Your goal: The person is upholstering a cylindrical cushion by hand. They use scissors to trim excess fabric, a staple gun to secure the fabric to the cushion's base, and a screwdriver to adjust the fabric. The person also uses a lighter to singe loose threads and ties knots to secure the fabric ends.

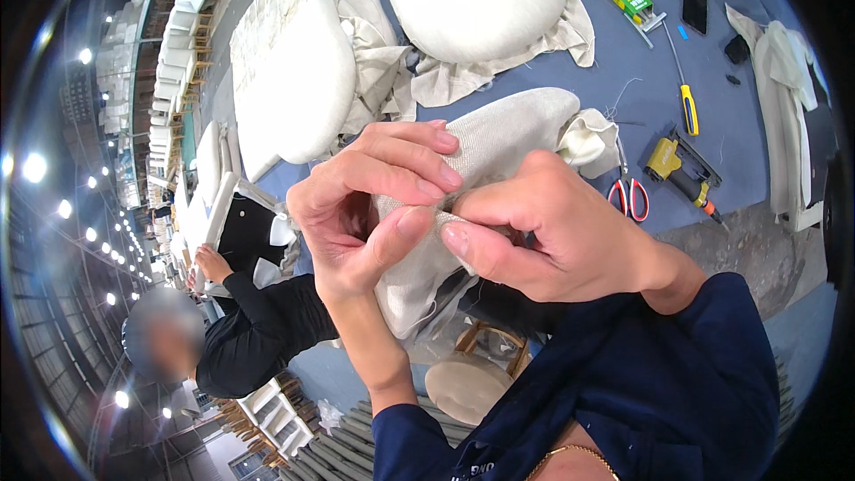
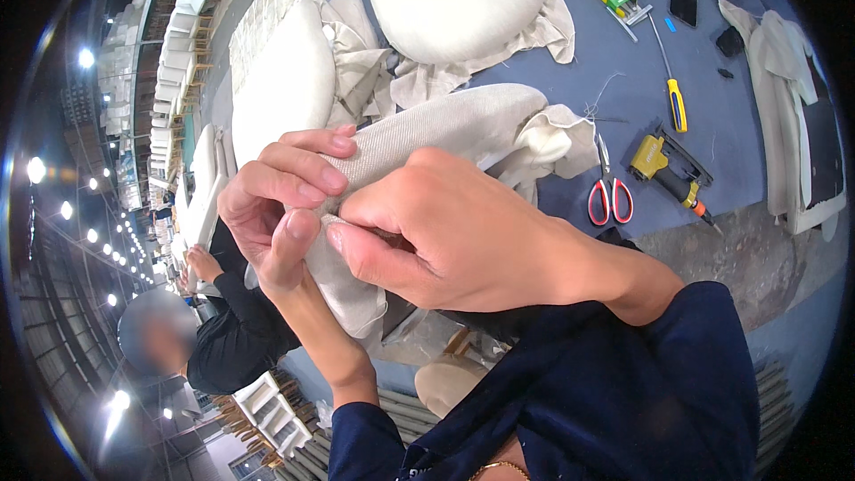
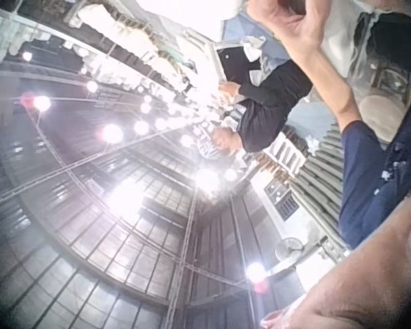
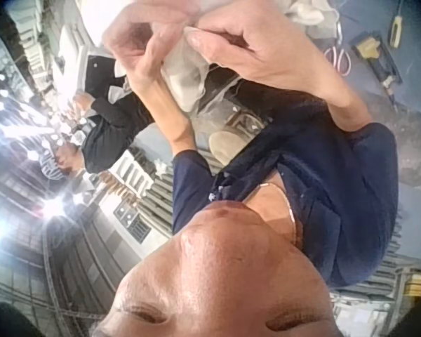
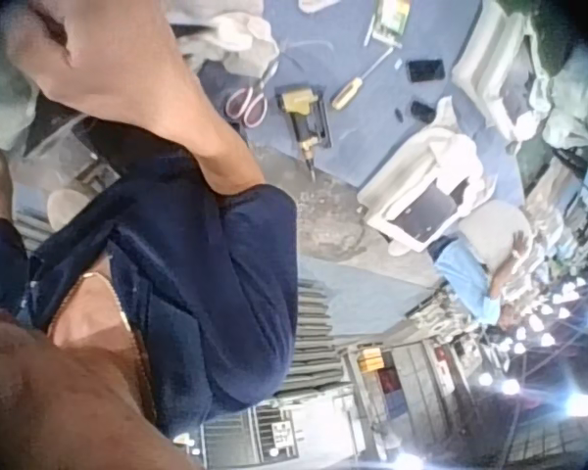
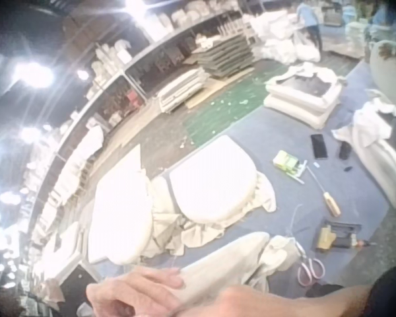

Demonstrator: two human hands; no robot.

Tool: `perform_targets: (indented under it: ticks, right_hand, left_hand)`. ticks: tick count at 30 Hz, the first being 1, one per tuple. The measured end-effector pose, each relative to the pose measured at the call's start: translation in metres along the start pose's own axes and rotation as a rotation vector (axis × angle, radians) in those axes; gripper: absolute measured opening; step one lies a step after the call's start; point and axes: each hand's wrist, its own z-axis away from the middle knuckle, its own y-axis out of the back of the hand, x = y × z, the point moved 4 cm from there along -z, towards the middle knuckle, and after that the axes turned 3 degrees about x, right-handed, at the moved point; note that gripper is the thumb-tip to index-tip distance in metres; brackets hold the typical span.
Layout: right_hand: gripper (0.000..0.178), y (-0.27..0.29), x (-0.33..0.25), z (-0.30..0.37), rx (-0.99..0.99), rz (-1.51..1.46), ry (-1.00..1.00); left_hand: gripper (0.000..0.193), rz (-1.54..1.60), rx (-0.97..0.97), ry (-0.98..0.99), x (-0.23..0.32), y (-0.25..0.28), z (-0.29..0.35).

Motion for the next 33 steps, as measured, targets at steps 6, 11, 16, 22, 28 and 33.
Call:
perform_targets:
  ticks: [6,11,16,22,28,33]
  right_hand:
    - [0.029,-0.011,0.011,-0.005,0.248,0.158,0.306]
    - [0.028,-0.013,0.016,-0.003,0.264,0.157,0.349]
    - [0.022,-0.006,0.014,0.006,0.23,0.119,0.305]
    - [0.007,0.009,0.006,0.025,0.47,0.057,0.171]
    - [0.012,0.016,0.001,0.043,0.459,0.217,0.318]
    - [0.016,0.017,-0.001,0.049,0.385,0.297,0.329]
  left_hand:
    - [0.024,-0.029,-0.025,-0.018,-0.002,0.011,-0.002]
    - [0.024,-0.093,-0.067,0.011,0.004,0.007,0.0]
    - [0.026,-0.153,-0.086,-0.018,0.009,-0.006,0.003]
    - [0.021,-0.227,-0.045,0.03,0.017,-0.027,-0.002]
    - [0.017,-0.163,-0.032,0.045,0.018,-0.039,-0.004]
    - [0.014,-0.171,-0.052,0.068,0.019,-0.043,-0.006]
